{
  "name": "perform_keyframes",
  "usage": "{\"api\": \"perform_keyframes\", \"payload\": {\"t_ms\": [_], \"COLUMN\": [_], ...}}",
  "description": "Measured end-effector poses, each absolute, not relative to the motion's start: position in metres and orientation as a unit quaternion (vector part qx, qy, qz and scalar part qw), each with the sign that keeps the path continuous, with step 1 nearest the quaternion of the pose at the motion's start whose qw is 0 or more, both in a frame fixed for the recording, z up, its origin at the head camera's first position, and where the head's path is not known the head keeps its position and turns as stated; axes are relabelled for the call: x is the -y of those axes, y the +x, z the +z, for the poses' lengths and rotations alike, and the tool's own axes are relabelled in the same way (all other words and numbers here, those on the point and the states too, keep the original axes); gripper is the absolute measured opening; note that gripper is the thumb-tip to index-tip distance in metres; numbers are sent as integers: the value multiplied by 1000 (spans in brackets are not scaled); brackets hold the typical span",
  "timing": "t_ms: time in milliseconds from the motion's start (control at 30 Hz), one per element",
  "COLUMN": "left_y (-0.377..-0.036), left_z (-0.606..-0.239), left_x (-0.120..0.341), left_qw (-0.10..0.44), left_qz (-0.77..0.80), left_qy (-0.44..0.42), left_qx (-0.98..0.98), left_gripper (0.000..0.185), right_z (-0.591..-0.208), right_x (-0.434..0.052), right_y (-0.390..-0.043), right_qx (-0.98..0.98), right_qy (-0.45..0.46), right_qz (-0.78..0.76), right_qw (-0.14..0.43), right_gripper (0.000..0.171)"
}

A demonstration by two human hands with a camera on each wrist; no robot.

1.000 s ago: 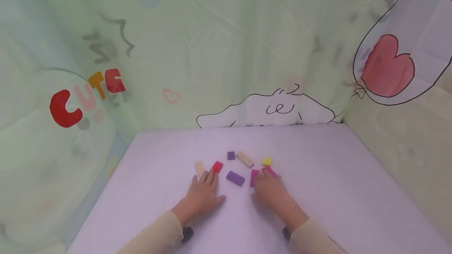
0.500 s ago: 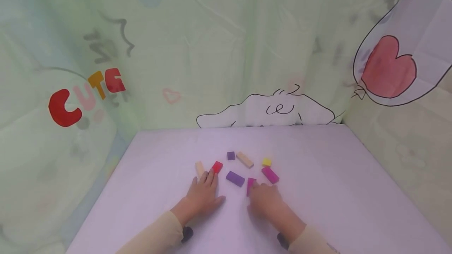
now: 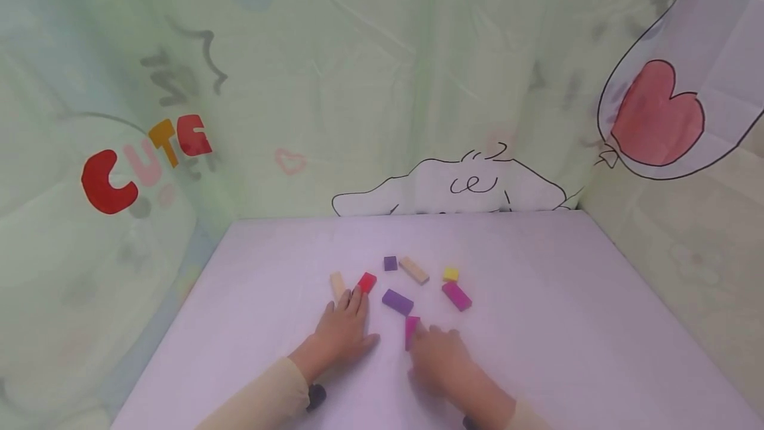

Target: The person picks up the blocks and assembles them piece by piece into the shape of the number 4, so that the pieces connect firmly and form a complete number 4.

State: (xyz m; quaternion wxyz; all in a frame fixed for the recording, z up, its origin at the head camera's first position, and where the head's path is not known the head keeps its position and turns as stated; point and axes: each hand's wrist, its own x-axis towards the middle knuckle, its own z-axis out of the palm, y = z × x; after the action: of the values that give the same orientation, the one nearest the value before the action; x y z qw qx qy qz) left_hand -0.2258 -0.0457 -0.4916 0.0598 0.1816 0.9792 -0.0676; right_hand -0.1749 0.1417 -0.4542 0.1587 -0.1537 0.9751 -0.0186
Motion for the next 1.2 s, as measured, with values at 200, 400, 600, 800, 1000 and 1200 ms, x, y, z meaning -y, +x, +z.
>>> {"api": "perform_keyframes", "payload": {"t_ms": [200,400,600,800,1000,1200], "left_y": [-228,-232,-232,-220,-198,-181], "left_z": [-492,-489,-486,-478,-468,-471], "left_x": [45,41,36,27,24,30], "left_qw": [53,57,56,54,54,84], "left_qz": [-70,-66,-62,-50,-64,-35], "left_qy": [185,178,186,229,288,312], "left_qx": [-979,-980,-979,-971,-954,-946], "left_gripper": [82,80,80,76,61,63], "right_z": [-454,-449,-450,-449,-448,-447], "right_x": [-135,-129,-127,-126,-128,-132], "right_y": [-167,-159,-152,-149,-148,-146], "right_qx": [-972,-970,-971,-971,-972,-973], "right_qy": [-161,-164,-177,-180,-180,-180], "right_qz": [-12,0,9,6,-4,-23], "right_qw": [168,177,163,158,154,145], "right_gripper": [62,62,63,66,66,65]}}
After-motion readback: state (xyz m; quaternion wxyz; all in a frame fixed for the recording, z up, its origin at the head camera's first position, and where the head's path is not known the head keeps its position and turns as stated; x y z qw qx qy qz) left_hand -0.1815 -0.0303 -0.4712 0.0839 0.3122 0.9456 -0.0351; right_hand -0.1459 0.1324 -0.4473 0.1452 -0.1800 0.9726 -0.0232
